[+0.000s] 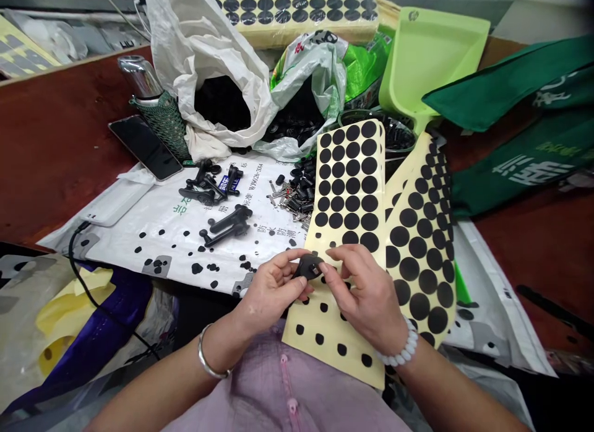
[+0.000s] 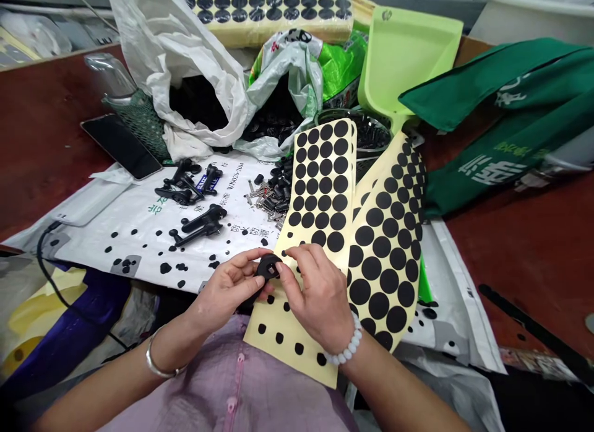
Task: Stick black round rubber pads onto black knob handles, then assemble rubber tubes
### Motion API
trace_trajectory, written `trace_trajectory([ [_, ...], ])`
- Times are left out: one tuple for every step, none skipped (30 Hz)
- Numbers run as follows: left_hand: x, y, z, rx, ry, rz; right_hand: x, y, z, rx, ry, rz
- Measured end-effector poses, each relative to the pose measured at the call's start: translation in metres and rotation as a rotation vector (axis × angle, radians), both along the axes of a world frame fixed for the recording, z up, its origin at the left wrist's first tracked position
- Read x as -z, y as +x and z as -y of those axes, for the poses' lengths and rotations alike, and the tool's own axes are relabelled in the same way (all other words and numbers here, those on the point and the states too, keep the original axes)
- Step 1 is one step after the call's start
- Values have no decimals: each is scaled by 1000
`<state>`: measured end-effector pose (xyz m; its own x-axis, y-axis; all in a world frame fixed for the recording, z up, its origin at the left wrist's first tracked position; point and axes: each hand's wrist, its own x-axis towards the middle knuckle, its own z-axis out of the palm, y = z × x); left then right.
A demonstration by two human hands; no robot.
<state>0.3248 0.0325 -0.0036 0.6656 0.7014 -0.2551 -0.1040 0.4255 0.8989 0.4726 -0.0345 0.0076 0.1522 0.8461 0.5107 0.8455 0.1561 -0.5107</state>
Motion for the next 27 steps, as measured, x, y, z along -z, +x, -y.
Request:
trace_trajectory([
  [0,-1,0,5,6,-2,0,2,0,-47,16,-43],
  [-1,-2,0,11,10,-4,0,3,0,-92,34,-81],
  [-1,-3,0,19,14,-5,0,4,0,-133,55,-105],
  [-1,-4,0,26,18,-6,-1,5,-1,-170,78,-113],
  [-1,-4,0,34,24,-9,-1,6,-1,-205,96,-105],
  [-1,-4,0,37,31,-15,-1,7,-2,-238,106,-89],
  [-1,-5,0,39,36,-24,-1,7,-3,-269,111,-69],
  [-1,-5,0,38,40,-34,-1,7,-3,-293,115,-49],
  [-1,-5,0,35,44,-44,-1,7,-3,-308,120,-29],
  [0,-5,0,33,51,-53,-1,6,-3,-313,129,-7],
  [0,-5,0,32,60,-61,0,6,-3,-312,144,18],
  [1,-6,0,34,70,-66,0,5,-3,-308,162,47],
  [1,-6,0,37,77,-72,1,5,-2,-303,178,77],
  [2,-6,1,39,79,-78,3,4,-1,-298,189,107],
  [3,-6,1,40,74,-85,4,4,0,-293,196,134],
  [4,-6,1,39,65,-92,5,3,1,-287,198,152],
  [5,-7,2,42,55,-97,7,3,2,-280,194,151],
  [5,-7,2,45,48,-98,8,3,3,-274,182,120],
  [6,-7,2,51,43,-94,9,4,4,-270,162,53],
  [5,-7,1,57,43,-83,10,4,5,-268,134,-46],
  [5,-8,0,61,45,-69,10,5,6,-258,101,-168],
  [4,-8,-1,64,47,-56,9,6,7,-239,65,-295],
  [4,-8,-2,67,51,-47,7,8,8,-217,29,-406],
  [3,-9,-3,72,54,-45,6,9,8,-196,-2,-487],
  [2,-9,-3,78,58,-47,3,10,8,-183,-25,-533],
  [2,-9,-3,88,61,-50,1,11,7,-182,-41,-549],
  [2,-8,-3,99,64,-54,-1,12,6,-194,-46,-545],
])
